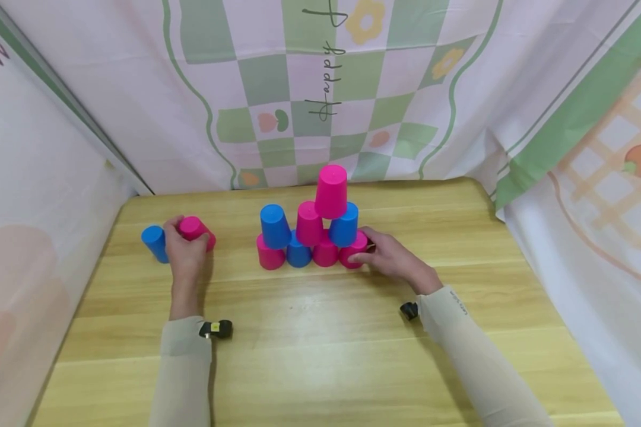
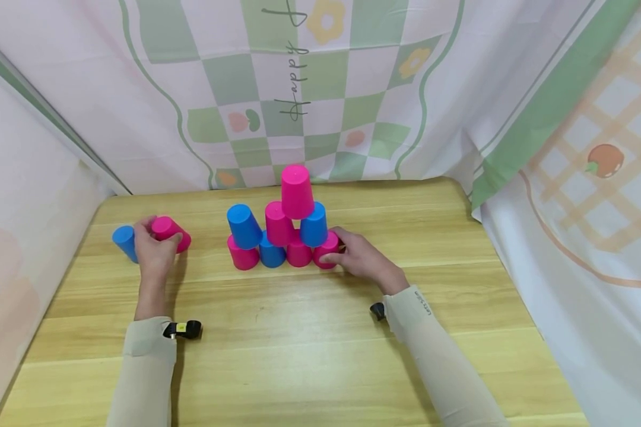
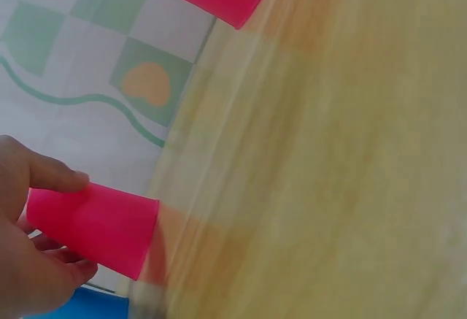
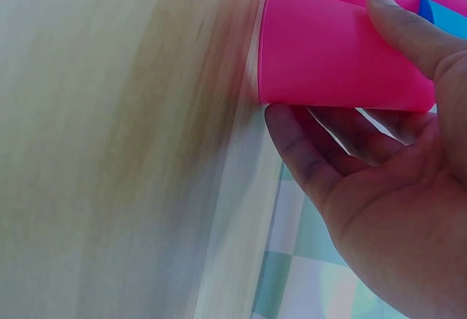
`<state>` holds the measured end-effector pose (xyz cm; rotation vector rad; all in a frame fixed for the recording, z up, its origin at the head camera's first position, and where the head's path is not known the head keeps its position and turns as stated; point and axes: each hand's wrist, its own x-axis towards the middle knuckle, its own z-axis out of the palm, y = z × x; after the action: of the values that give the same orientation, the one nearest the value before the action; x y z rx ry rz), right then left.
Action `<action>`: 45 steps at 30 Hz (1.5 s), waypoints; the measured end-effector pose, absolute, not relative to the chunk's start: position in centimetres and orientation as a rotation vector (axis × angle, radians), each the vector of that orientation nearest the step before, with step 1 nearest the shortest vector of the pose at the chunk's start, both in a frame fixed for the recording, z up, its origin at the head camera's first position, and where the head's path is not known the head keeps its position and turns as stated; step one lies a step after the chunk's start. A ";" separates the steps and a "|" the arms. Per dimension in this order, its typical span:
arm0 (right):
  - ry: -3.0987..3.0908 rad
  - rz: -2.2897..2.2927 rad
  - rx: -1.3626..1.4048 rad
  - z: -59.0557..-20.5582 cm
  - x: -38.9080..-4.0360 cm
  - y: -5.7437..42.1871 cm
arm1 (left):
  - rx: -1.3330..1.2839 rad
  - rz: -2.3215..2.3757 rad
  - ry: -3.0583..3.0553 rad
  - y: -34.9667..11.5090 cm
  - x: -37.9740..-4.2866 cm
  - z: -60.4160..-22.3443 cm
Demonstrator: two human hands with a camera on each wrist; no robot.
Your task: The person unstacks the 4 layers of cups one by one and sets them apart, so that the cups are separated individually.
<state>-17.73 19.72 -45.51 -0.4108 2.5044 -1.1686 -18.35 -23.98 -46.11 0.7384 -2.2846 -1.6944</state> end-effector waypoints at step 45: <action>2.489 -1.186 -0.429 -45.6 -17.8 19.9 | -0.510 -1.613 -1.888 -11.1 -15.3 -32.4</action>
<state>-17.78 19.87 -45.64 -0.4294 2.4895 -1.1859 -15.34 -11.14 -32.44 -0.5102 -1.8876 -1.6126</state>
